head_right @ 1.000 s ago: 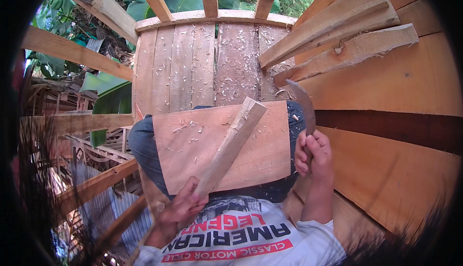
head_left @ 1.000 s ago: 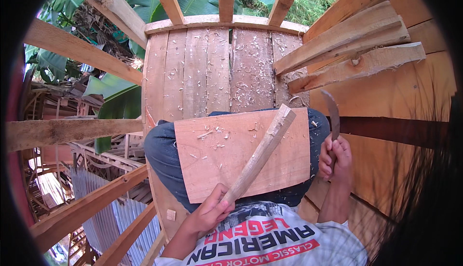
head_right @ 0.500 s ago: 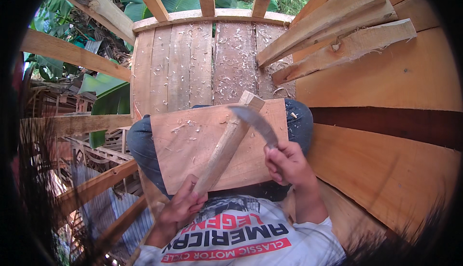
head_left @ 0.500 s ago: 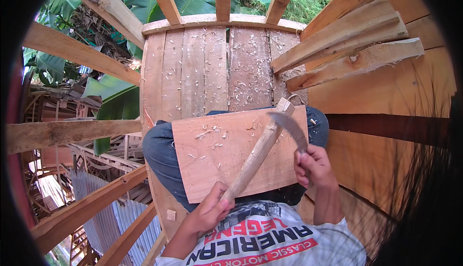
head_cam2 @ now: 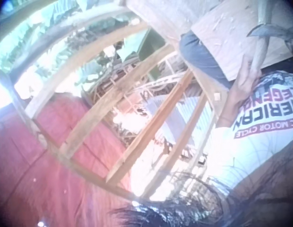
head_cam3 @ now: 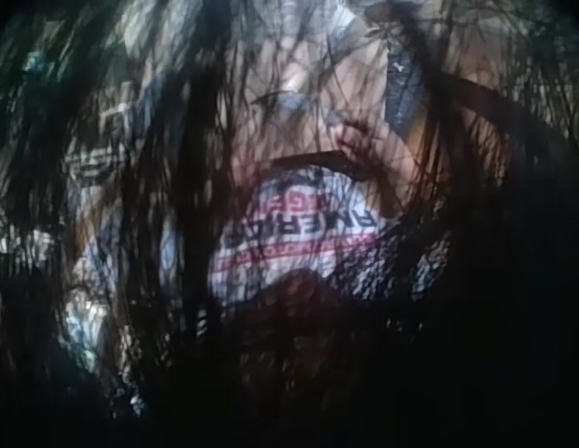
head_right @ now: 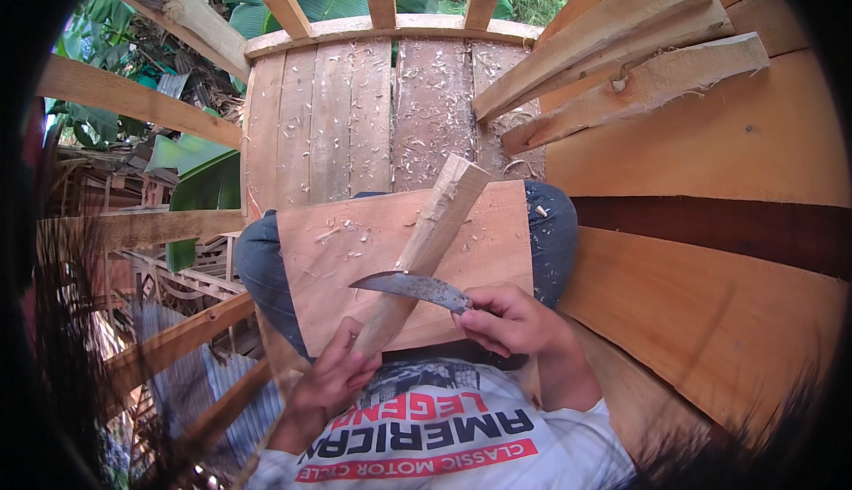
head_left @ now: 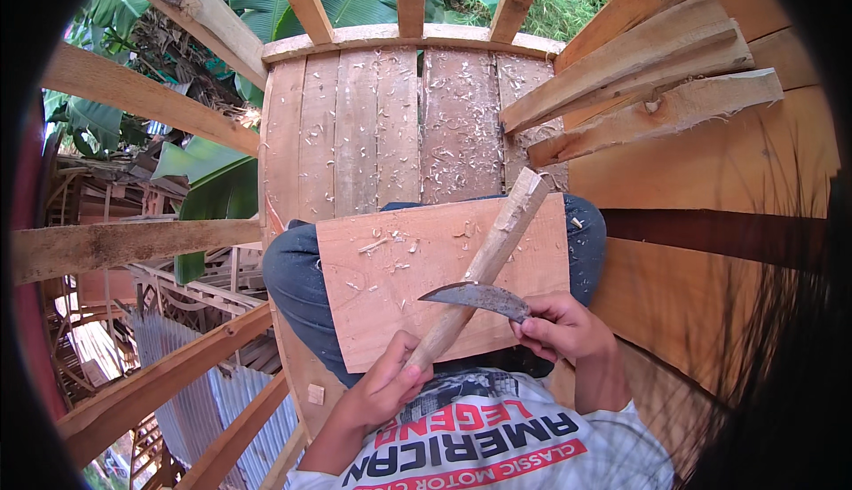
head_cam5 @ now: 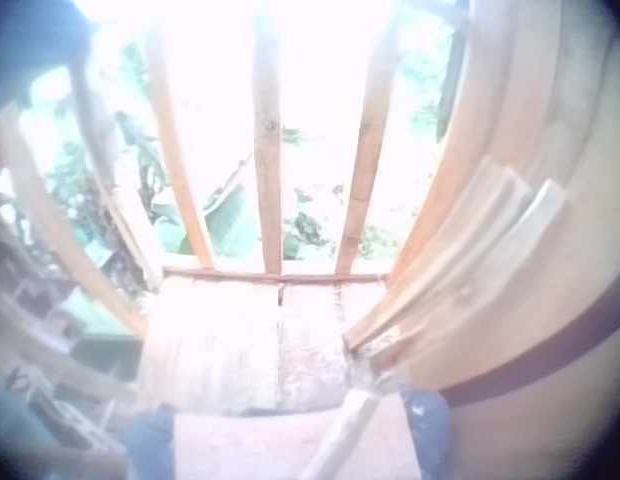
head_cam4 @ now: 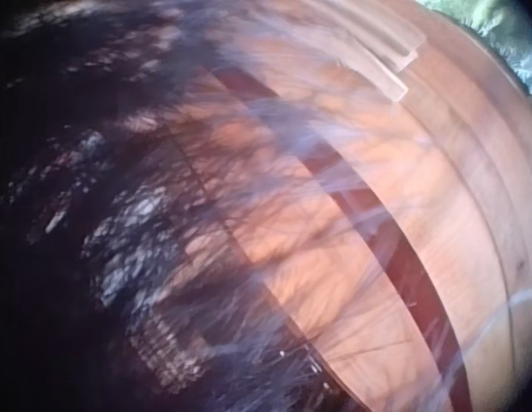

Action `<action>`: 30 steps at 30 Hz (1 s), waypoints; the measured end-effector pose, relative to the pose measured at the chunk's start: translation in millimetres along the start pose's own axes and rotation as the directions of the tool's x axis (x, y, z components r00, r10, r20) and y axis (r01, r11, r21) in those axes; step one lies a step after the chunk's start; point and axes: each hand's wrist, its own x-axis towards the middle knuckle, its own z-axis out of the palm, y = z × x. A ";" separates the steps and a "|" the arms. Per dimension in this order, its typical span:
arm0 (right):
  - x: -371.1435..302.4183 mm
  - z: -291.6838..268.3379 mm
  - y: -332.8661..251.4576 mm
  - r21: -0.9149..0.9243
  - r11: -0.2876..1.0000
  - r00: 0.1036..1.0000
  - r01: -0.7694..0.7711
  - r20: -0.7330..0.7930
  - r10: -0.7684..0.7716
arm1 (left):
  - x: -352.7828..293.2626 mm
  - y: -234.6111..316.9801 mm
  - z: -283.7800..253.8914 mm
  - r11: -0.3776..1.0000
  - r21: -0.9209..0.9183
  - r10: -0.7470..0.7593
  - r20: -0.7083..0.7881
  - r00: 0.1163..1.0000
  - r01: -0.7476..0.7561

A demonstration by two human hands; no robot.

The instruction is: The person is sitting cross-legged on a wooden platform, using a curved knife to shave and shape a long piece of wood. They hold the wood with their left hand and use the knife in their right hand to remove thin strips of wood, creating shavings that fall onto the platform.

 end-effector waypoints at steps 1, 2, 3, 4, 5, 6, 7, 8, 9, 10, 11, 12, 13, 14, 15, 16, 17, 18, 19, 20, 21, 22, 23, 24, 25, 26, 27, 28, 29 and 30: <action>0.3 -4.4 2.2 -0.049 0.999 1.000 0.023 -0.013 -0.023 | -0.1 -2.7 -1.1 1.000 -0.001 0.008 0.006 1.000 -0.008; -0.5 -7.9 3.4 -0.098 0.994 0.999 0.044 -0.023 -0.047 | -0.1 -4.1 -1.5 1.000 -0.003 0.015 0.011 1.000 -0.015; -3.4 -9.5 1.7 -0.096 0.995 0.998 0.040 -0.044 -0.044 | -0.2 -5.0 0.2 1.000 -0.008 -0.014 0.010 1.000 0.014; -5.5 -10.7 -1.2 -0.093 0.995 0.997 0.038 -0.059 -0.044 | 1.9 1.7 6.0 0.999 -0.011 -0.042 0.004 0.999 0.042; -7.0 -11.1 -4.0 -0.091 0.995 0.996 0.037 -0.073 -0.044 | 3.0 5.1 8.9 0.998 -0.013 -0.068 -0.003 0.998 0.068; -8.6 -9.6 -4.6 -0.077 0.997 0.992 0.011 -0.123 -0.020 | 3.0 4.3 8.3 0.999 0.008 -0.050 0.003 0.999 0.049; -9.0 -8.9 -7.3 -0.094 0.995 0.991 0.029 -0.126 -0.041 | 4.1 4.1 8.1 0.999 0.028 -0.030 0.017 0.999 0.030; -8.5 -8.6 -9.9 -0.111 0.993 0.990 0.047 -0.129 -0.061 | 4.9 3.5 7.7 0.999 0.048 -0.011 0.031 0.999 0.010; -7.6 -9.1 -11.9 -0.128 0.990 0.988 0.064 -0.131 -0.081 | 4.8 2.3 6.0 0.999 0.049 -0.003 0.027 1.000 0.002; -8.9 -13.4 -14.0 -0.101 0.991 0.979 0.091 -0.175 -0.108 | 3.1 0.9 3.1 0.999 0.048 0.001 0.025 1.000 -0.002; -11.4 -21.3 -15.7 -0.075 0.990 0.966 0.119 -0.220 -0.133 | 1.2 -1.0 0.3 0.999 0.047 0.005 0.023 1.000 -0.006; -12.7 -25.6 -15.9 -0.051 0.988 0.952 0.147 -0.264 -0.156 | -1.1 -4.8 -1.8 1.000 0.002 0.003 0.032 0.999 -0.003; -11.3 -25.6 -13.4 -0.046 0.990 0.958 0.135 -0.247 -0.143 | -2.4 -8.6 -2.9 0.999 -0.040 0.001 0.041 0.999 0.000; -8.4 -23.6 -10.4 -0.042 0.992 0.965 0.123 -0.230 -0.129 | -3.4 -11.2 -4.1 0.997 -0.081 0.000 0.051 0.999 0.004; -5.0 -21.9 -7.0 -0.037 0.993 0.970 0.110 -0.212 -0.116 | -4.4 -12.7 -5.7 0.998 -0.063 -0.005 0.031 0.999 0.007; -0.7 -21.1 -3.3 0.010 0.993 0.980 0.119 -0.160 -0.116 | -4.9 -12.1 -6.4 0.999 -0.047 -0.008 0.011 1.000 0.008; 1.5 -16.9 -2.6 0.010 0.996 0.990 0.090 -0.109 -0.089 | -5.0 -11.2 -6.3 0.999 -0.031 -0.010 -0.009 1.000 0.010; 2.8 -11.8 -1.2 0.010 0.998 0.996 0.062 -0.059 -0.062 | -3.8 -10.1 -5.1 0.999 -0.043 -0.012 0.000 1.000 0.012; 5.5 -7.1 0.3 0.008 0.999 0.999 0.038 -0.001 -0.038 | -2.6 -6.7 -3.1 0.999 -0.051 -0.011 0.002 1.000 0.011; 7.8 -3.9 2.1 -0.037 0.999 0.998 -0.003 0.069 0.005 | -1.8 -4.6 -1.9 0.998 -0.057 -0.010 0.006 1.000 0.010; 8.6 -4.3 2.0 -0.014 1.000 1.000 0.008 -0.002 -0.008 | -2.3 -4.7 -1.6 0.999 -0.048 -0.010 0.004 1.000 0.011; 7.7 -3.9 1.2 0.008 1.000 0.997 0.015 -0.077 -0.014 | -4.0 -5.3 -1.2 0.999 -0.044 -0.013 0.006 1.000 0.013; 6.2 -4.2 0.2 0.030 0.999 0.988 0.023 -0.152 -0.018 | -5.0 -4.7 -0.4 0.999 -0.040 -0.016 0.008 1.000 0.016; 3.6 -14.1 -7.7 -0.018 0.992 0.970 0.127 -0.206 -0.128 | -5.6 -2.7 0.7 1.000 -0.012 -0.014 0.008 1.000 0.015; 1.8 -14.5 -8.3 -0.027 0.991 0.970 0.129 -0.204 -0.132 | -3.8 1.4 3.6 1.000 0.018 -0.013 0.007 1.000 0.013; -0.2 -14.1 -8.4 -0.037 0.991 0.970 0.131 -0.201 -0.136 | -2.6 3.3 5.2 0.999 0.048 -0.011 0.006 1.000 0.011; -1.6 -13.6 -8.0 -0.046 0.990 0.970 0.132 -0.199 -0.139 | -2.2 1.9 4.6 0.999 0.037 -0.009 0.004 1.000 0.009; -1.4 -9.5 -8.6 -0.005 0.989 0.967 0.149 -0.207 -0.147 | -1.4 0.1 4.0 1.000 0.025 -0.008 0.008 1.000 0.008; -0.8 -7.1 -9.5 0.003 0.991 0.969 0.137 -0.206 -0.134 | -0.6 -2.1 3.1 1.000 0.013 -0.007 0.012 1.000 0.007; -0.4 -5.4 -10.2 0.011 0.992 0.971 0.125 -0.205 -0.120 | -0.6 -6.1 1.7 1.000 -0.009 0.002 0.021 1.000 -0.001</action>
